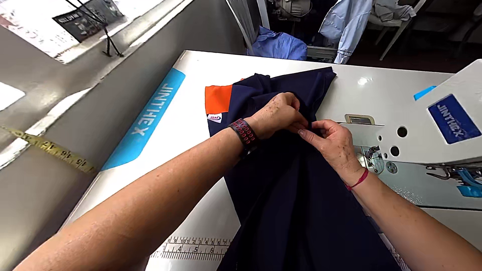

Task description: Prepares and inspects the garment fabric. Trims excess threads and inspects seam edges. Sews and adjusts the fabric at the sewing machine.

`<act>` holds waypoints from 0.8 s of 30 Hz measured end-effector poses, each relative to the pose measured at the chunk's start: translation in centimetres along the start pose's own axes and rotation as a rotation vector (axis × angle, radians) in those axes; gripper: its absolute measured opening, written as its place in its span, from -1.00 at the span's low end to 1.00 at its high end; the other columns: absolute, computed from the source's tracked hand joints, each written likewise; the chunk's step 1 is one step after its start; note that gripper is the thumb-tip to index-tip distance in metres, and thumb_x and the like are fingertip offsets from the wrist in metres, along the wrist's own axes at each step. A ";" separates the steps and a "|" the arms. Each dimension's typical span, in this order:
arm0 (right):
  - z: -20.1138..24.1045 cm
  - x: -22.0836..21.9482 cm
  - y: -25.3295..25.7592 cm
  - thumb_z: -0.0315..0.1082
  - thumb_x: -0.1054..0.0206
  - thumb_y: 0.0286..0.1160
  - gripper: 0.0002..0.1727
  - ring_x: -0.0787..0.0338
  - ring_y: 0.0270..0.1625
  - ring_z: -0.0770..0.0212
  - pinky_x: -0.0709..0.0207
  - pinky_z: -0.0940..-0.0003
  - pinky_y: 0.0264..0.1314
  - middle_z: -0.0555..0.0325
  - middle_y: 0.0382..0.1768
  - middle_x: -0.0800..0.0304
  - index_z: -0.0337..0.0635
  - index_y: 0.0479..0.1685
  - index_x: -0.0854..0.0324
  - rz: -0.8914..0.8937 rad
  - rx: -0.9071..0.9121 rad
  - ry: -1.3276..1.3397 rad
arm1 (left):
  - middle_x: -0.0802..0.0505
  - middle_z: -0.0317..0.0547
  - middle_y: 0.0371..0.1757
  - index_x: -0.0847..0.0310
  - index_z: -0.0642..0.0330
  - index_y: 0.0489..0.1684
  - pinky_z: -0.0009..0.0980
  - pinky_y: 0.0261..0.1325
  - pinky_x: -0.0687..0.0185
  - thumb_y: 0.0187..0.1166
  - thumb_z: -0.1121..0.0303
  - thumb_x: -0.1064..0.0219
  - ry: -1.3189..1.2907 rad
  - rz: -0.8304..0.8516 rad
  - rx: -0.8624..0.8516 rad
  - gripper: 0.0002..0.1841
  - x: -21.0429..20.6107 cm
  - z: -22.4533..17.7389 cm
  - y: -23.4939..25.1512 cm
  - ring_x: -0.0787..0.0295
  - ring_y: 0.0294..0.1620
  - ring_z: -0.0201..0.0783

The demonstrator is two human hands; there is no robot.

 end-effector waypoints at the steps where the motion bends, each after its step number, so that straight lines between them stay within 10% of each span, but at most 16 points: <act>1: 0.1 -0.1 0.1 -0.23 -0.60 0.34 -0.73 -0.74 -0.33 0.30 -0.59 0.37 -0.26 0.06 -0.29 -0.83 -0.26 -0.17 -0.81 -0.007 0.009 -0.026 | -0.91 0.06 -0.25 -0.36 0.31 -0.10 -0.38 -0.16 -0.82 0.60 0.70 -0.18 0.079 0.022 -0.052 -0.87 0.1 -0.5 0.0 -0.93 -0.31 -0.24; 5: 0.0 0.1 0.2 -0.38 -0.53 0.37 -0.90 -0.73 -0.40 0.38 -0.57 0.47 -0.33 0.10 -0.34 -0.84 -0.23 -0.27 -0.82 -0.026 0.014 -0.044 | -0.93 -0.10 -0.09 -0.65 0.27 -0.22 -0.29 -0.03 -0.76 0.23 0.67 -0.32 0.784 0.078 -0.855 -0.79 -0.1 -4.7 -0.9 -0.88 -0.08 -0.27; 8: 0.8 0.3 -0.2 -0.41 -0.51 0.35 -0.94 -0.75 -0.38 0.49 -0.60 0.62 -0.32 0.15 -0.33 -0.84 -0.21 -0.31 -0.81 -0.056 0.091 -0.008 | -0.83 0.03 0.30 -0.82 0.15 -0.10 0.23 0.51 -0.33 -0.07 0.51 -0.57 1.213 0.280 -1.166 -0.58 -2.1 -5.7 -0.9 -0.50 0.59 0.23; 11: 2.1 0.7 -0.6 -0.45 -0.50 0.33 -0.98 -0.75 -0.35 0.56 -0.60 0.72 -0.30 0.19 -0.29 -0.84 -0.20 -0.34 -0.79 -0.082 0.140 0.063 | -0.92 0.03 0.07 -0.82 0.23 -0.57 0.21 0.64 -0.23 0.03 0.43 -0.63 1.251 0.461 -1.157 -0.88 -3.3 -6.4 -0.2 -0.58 0.55 0.22; 14: 3.2 1.2 -1.0 -0.48 -0.50 0.30 -0.97 -0.72 -0.38 0.59 -0.59 0.75 -0.34 0.22 -0.31 -0.81 -0.20 -0.35 -0.77 -0.099 0.154 0.125 | -0.93 0.04 -0.13 -0.78 0.26 -0.56 0.08 0.43 -0.55 0.07 0.47 -0.60 1.179 0.545 -1.071 -0.88 -3.8 -7.4 -0.3 -0.84 0.19 0.10; 18: 5.0 1.1 -2.2 -0.48 -0.49 0.26 -0.97 -0.74 -0.34 0.55 -0.61 0.70 -0.31 0.22 -0.32 -0.81 -0.19 -0.38 -0.77 -0.103 0.179 0.144 | -0.85 -0.13 -0.38 -0.83 0.19 -0.60 -0.02 0.37 -0.45 0.11 0.38 -0.72 1.327 0.610 -0.743 -0.84 -4.2 -7.4 -2.0 -0.78 -0.09 -0.12; 24: 7.5 -2.3 -8.4 -0.37 -0.52 -0.04 -0.80 -0.79 0.08 -0.09 -0.71 0.03 -0.05 -0.18 0.04 -0.75 -0.24 -0.39 -0.81 0.027 0.197 -0.165 | -0.74 -0.09 -0.50 -0.70 0.23 -0.74 -0.13 -0.33 -0.48 0.16 0.40 -0.67 1.379 0.431 -0.699 -0.76 -1.6 -9.9 -6.7 -0.67 -0.39 -0.18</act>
Point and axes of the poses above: each hand's wrist, its own y-axis towards the middle knuckle, its own x-axis out of the back of the hand, z = x × y, the point moved 7 cm from there along y, towards the middle knuckle
